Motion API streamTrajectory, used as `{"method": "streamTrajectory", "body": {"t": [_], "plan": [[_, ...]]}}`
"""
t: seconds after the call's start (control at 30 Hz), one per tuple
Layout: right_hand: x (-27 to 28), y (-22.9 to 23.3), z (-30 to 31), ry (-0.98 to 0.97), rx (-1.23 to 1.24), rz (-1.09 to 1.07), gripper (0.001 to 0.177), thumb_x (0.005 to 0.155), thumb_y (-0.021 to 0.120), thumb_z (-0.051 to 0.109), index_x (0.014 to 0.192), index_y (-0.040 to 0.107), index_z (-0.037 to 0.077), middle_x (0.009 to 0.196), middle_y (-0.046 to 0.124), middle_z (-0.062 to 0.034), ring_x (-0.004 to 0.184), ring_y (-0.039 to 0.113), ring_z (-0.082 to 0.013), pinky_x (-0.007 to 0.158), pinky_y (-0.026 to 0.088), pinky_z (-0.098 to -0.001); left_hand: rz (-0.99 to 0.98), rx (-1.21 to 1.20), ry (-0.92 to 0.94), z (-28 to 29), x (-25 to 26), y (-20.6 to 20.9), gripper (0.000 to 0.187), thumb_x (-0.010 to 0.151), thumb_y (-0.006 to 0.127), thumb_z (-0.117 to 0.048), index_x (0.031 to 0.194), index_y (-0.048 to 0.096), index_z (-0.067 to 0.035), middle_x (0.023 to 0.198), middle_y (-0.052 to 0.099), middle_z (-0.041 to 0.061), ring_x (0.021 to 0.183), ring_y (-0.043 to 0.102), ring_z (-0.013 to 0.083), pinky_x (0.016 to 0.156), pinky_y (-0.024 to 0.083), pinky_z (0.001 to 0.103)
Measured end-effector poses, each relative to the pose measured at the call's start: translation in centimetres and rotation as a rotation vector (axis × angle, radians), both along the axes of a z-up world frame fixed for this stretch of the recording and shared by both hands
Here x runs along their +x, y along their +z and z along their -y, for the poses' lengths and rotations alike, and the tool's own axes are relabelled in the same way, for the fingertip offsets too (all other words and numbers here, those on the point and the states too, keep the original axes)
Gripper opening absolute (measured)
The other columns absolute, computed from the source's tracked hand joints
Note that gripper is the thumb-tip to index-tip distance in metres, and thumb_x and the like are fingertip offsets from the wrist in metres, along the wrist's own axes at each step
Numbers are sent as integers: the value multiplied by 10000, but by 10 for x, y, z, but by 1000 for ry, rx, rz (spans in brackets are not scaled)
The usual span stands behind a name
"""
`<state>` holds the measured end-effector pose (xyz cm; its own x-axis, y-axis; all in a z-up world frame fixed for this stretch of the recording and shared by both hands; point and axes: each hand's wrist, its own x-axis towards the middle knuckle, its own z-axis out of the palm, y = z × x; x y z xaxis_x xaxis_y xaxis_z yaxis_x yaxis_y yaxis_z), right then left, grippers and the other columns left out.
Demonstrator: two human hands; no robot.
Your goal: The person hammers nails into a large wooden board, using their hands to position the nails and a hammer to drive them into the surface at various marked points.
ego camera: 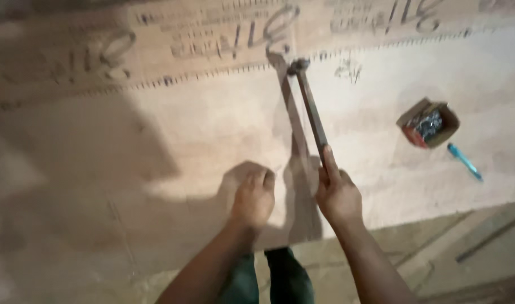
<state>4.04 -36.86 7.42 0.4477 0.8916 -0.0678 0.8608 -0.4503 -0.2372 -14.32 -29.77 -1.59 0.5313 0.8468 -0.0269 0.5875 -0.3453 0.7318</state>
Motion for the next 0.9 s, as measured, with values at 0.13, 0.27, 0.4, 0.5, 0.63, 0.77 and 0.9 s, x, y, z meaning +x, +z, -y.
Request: {"method": "streamTrajectory", "body": {"t": [0.13, 0.27, 0.4, 0.5, 0.63, 0.77, 0.9], "plan": [[-2, -1, 9, 154, 356, 57, 668, 1038, 603, 26, 1629, 315, 152, 777, 638, -150, 609, 605, -323, 536, 498, -444, -251, 217, -241, -13, -2, 19, 305, 860, 588, -86, 1126, 685, 27, 1170, 652, 189, 1064, 639, 349, 875, 560, 430], [-2, -8, 2, -41, -67, 42, 667, 985, 669, 114, 1583, 387, 199, 684, 632, -151, 529, 588, -352, 500, 501, -470, -397, 71, -321, -17, 5, 33, 387, 841, 581, -93, 1193, 636, 59, 1195, 628, 200, 1087, 614, 344, 859, 559, 416], [-3, 1, 8, 69, 234, 45, 666, 998, 645, 58, 1598, 372, 146, 754, 632, -145, 606, 616, -313, 530, 512, -433, -302, 18, -240, -17, 4, 38, 276, 943, 562, -116, 1153, 656, 37, 1148, 650, 185, 1050, 635, 333, 890, 552, 415], [-1, -4, 10, 51, 132, 70, 655, 1001, 660, 75, 1591, 387, 151, 752, 644, -150, 593, 608, -335, 523, 506, -449, -167, -122, -137, -11, 0, 29, 203, 989, 574, -151, 1070, 692, -7, 1081, 676, 168, 954, 645, 349, 835, 538, 455], [1, -6, 2, 24, 199, 39, 644, 1015, 641, 97, 1598, 378, 169, 758, 640, -146, 606, 617, -341, 550, 519, -460, -263, 251, -218, -27, 9, 28, 164, 899, 602, -96, 985, 716, -14, 1029, 688, 157, 906, 653, 309, 736, 556, 428], [0, -14, 12, -24, 13, 16, 636, 984, 617, 102, 1570, 414, 244, 818, 687, -148, 620, 646, -353, 561, 535, -477, -297, 362, -250, -17, 11, 34, 168, 842, 630, -103, 931, 717, 9, 940, 663, 140, 915, 654, 289, 758, 573, 405], [2, -7, 5, 36, 252, -6, 641, 1019, 603, 88, 1609, 375, 187, 844, 673, -163, 678, 654, -354, 587, 531, -466, -326, 359, -271, -31, 18, 43, 177, 839, 638, -103, 929, 712, 30, 940, 657, 160, 907, 653, 289, 718, 572, 383]]}}
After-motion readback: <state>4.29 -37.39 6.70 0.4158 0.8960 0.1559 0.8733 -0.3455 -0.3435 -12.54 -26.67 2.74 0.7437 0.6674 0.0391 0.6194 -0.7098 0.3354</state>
